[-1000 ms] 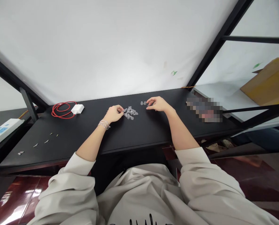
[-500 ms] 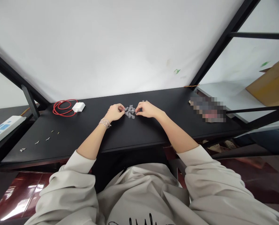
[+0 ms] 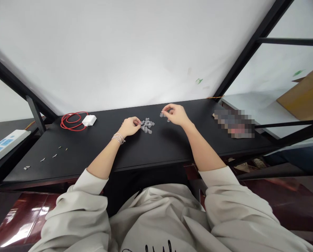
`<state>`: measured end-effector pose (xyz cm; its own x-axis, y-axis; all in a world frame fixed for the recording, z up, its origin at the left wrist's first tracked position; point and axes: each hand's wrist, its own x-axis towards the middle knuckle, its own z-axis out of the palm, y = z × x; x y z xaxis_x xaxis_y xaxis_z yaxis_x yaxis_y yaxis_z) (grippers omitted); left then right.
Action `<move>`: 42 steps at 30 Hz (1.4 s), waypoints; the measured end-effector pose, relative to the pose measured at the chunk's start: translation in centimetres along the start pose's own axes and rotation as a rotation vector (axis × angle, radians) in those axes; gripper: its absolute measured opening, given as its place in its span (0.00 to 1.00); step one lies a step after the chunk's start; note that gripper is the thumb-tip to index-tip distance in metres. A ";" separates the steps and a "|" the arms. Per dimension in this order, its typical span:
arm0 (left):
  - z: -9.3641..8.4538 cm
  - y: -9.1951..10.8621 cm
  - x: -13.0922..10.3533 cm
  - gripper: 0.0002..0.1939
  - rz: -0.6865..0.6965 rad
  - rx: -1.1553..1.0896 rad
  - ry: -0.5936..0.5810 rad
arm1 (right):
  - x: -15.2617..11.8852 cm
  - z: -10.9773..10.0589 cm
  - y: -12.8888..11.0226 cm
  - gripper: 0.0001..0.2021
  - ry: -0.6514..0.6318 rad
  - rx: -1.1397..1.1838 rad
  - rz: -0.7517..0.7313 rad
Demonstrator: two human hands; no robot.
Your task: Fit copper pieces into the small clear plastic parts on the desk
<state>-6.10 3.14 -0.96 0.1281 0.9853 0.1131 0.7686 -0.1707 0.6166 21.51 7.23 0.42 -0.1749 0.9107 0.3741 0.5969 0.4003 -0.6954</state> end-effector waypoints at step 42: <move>0.1 -0.3 0.2 0.08 0.009 -0.001 0.003 | 1.8 -1.2 7.6 0.14 0.045 -0.175 0.228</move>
<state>-6.25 3.38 -1.19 0.1334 0.9837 0.1209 0.7670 -0.1797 0.6159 26.65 11.79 -3.41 0.0119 0.9682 0.2500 0.7434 0.1587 -0.6498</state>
